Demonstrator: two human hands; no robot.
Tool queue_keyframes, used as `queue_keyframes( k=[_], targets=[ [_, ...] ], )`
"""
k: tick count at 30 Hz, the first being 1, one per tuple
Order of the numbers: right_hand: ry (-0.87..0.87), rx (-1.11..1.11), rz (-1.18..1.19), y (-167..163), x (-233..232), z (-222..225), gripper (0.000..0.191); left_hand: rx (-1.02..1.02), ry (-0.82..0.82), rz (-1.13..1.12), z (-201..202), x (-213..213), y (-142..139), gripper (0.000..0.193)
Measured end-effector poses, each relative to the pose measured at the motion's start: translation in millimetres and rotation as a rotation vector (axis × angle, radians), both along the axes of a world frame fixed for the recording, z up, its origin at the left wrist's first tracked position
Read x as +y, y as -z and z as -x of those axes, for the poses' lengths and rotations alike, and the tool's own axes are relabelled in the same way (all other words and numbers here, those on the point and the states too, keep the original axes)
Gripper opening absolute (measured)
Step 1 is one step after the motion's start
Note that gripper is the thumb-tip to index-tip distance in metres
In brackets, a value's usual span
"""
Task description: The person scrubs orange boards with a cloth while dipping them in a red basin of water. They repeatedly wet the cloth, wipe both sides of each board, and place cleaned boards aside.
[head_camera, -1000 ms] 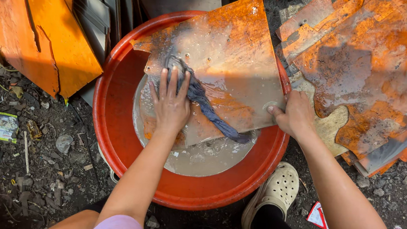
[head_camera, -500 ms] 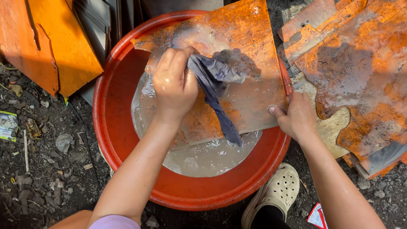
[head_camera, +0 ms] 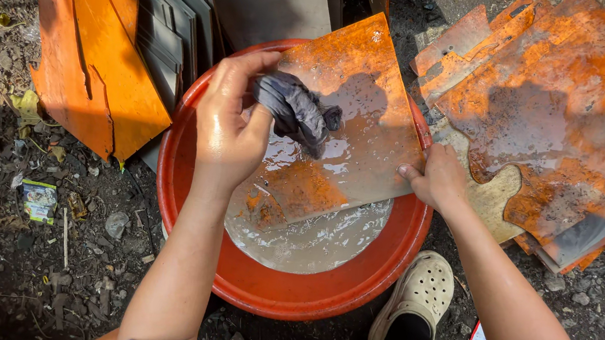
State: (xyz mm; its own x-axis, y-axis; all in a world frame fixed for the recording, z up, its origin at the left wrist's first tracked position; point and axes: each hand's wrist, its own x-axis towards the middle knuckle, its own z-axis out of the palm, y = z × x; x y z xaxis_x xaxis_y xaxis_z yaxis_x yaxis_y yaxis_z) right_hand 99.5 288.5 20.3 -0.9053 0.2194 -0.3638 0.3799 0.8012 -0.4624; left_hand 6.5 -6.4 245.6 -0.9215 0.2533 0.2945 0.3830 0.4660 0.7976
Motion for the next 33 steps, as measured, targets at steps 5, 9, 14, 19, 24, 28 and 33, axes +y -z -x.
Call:
queue_keyframes(
  k=[5,9,14,19,24,28,33],
  targets=[
    [0.008,0.015,0.018,-3.6,0.2,-0.9,0.060,-0.004,-0.073,0.367,4.0,15.2,108.6,0.054],
    [-0.007,0.009,0.018,-3.9,-1.3,-1.9,0.058,0.178,-0.241,0.512,9.6,52.2,200.7,0.054],
    [-0.014,0.053,0.001,1.0,-2.8,-2.3,0.056,0.232,-0.176,0.491,-24.3,115.2,232.1,0.045],
    [-0.019,0.124,-0.017,7.2,-0.1,-3.1,0.050,0.402,0.122,0.397,-20.6,113.1,220.8,0.036],
    [0.031,0.062,0.034,4.7,-4.5,1.4,0.051,0.430,-0.048,0.427,63.7,116.7,221.6,0.026],
    [0.036,0.048,0.037,-6.8,-12.0,9.7,0.048,0.336,-0.231,0.344,63.7,142.0,223.2,0.038],
    [0.017,-0.037,-0.001,-15.5,-22.2,11.5,0.049,0.244,0.016,0.433,-24.2,112.8,215.0,0.035]
  ],
)
